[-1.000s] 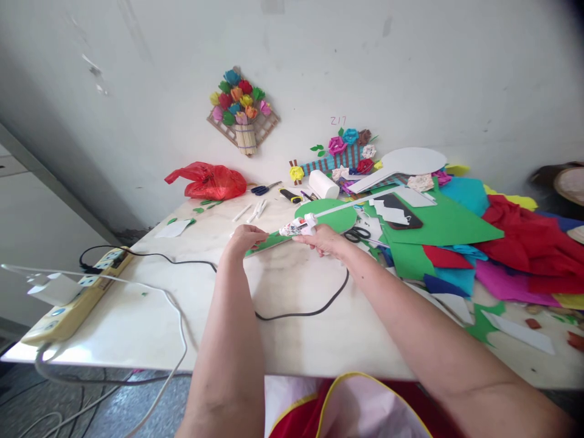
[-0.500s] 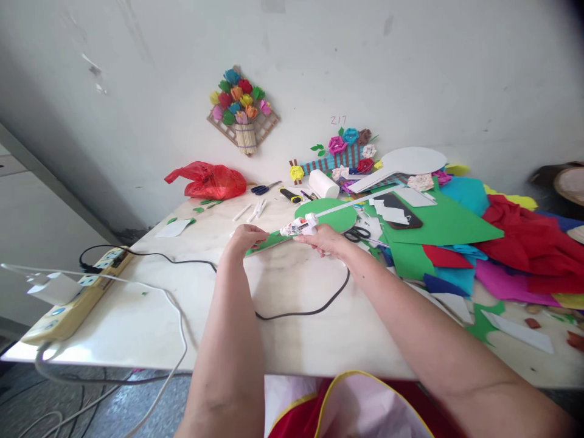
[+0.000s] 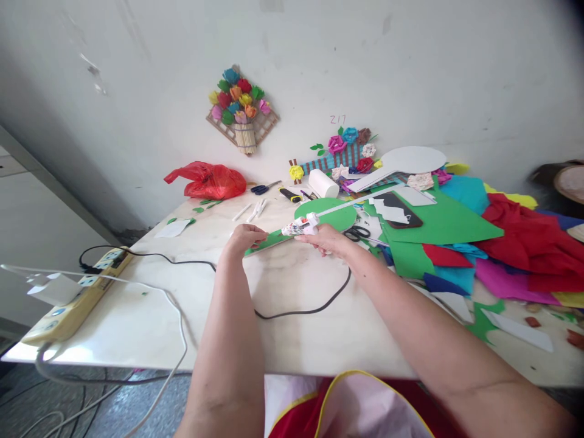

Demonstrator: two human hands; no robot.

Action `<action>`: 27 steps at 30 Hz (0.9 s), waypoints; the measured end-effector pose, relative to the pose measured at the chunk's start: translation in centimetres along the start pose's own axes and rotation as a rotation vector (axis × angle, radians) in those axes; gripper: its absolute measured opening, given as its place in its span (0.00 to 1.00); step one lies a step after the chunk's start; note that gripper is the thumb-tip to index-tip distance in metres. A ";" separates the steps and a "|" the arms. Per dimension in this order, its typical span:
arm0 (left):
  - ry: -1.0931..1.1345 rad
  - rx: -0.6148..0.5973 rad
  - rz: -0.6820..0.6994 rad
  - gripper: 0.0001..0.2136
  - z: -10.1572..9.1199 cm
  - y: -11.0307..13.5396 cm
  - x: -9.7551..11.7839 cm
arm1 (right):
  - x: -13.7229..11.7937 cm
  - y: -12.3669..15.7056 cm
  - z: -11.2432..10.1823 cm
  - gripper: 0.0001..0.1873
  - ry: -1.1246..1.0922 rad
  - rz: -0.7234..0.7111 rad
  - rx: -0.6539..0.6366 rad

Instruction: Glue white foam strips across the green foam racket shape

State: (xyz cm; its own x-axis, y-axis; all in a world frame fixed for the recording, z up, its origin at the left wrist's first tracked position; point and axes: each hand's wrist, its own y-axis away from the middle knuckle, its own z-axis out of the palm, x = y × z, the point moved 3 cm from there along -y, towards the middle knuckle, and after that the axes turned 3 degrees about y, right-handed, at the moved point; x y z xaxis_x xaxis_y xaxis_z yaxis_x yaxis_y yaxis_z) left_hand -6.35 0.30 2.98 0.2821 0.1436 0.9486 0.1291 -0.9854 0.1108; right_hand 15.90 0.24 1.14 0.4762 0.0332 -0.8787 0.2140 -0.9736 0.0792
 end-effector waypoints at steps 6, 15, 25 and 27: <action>0.052 -0.006 -0.019 0.12 0.0 0.1 0.0 | 0.4 -0.2 -0.4 0.22 0.015 0.005 0.009; 0.079 -0.011 -0.045 0.12 -0.1 0.0 -0.2 | 0.2 0.0 -0.4 0.21 0.059 0.029 0.009; 0.089 -0.006 -0.067 0.10 -0.3 -0.3 -0.5 | 0.4 -0.3 0.0 0.23 0.033 0.006 0.005; 0.089 0.001 -0.073 0.10 -0.3 -0.3 -0.6 | 0.3 -0.2 0.0 0.23 0.055 0.020 0.004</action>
State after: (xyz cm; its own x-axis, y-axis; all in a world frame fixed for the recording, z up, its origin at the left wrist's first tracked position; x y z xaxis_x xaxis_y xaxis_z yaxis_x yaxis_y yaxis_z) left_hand -6.84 0.52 2.51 0.1863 0.2059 0.9607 0.1474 -0.9726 0.1798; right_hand 15.98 0.44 0.81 0.5264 0.0257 -0.8498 0.2002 -0.9752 0.0946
